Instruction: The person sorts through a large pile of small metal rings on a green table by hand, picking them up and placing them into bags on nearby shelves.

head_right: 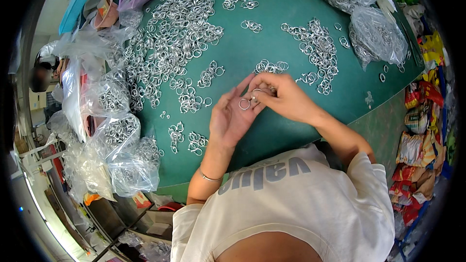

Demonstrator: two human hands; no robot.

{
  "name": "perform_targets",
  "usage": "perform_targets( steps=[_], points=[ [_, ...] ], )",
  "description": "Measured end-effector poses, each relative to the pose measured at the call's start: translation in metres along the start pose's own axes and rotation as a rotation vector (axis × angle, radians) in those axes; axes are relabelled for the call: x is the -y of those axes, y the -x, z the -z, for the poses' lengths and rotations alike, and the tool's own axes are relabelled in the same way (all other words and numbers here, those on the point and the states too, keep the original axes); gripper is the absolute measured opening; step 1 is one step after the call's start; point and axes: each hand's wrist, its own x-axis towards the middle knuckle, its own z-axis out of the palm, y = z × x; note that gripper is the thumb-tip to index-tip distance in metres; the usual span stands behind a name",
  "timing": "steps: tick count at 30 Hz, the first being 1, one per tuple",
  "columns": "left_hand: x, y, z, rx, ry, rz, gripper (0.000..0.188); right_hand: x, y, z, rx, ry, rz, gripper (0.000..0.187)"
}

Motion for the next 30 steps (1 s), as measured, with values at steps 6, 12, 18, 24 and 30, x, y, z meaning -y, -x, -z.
perform_targets(
  steps=[6, 12, 18, 24, 30],
  points=[
    [0.009, -0.007, 0.013, 0.031, -0.017, -0.057, 0.049, 0.017, 0.005, -0.008, -0.159, 0.681, 0.171, 0.014],
    [0.01, -0.005, 0.001, 0.008, -0.122, 0.004, 0.053, 0.014, 0.009, -0.012, -0.052, 0.92, 0.287, 0.017],
    [0.014, 0.0, 0.01, -0.038, -0.015, 0.092, 0.045, -0.001, 0.01, -0.014, -0.042, 0.617, 0.372, 0.013],
    [0.022, -0.001, 0.031, -0.114, -0.072, 0.029, 0.031, 0.003, 0.009, -0.019, -0.164, 0.349, 0.337, 0.005],
    [0.023, -0.005, 0.009, -0.112, -0.212, -0.066, 0.034, -0.013, 0.006, -0.005, -0.206, 0.149, 0.053, 0.007]
  ],
)
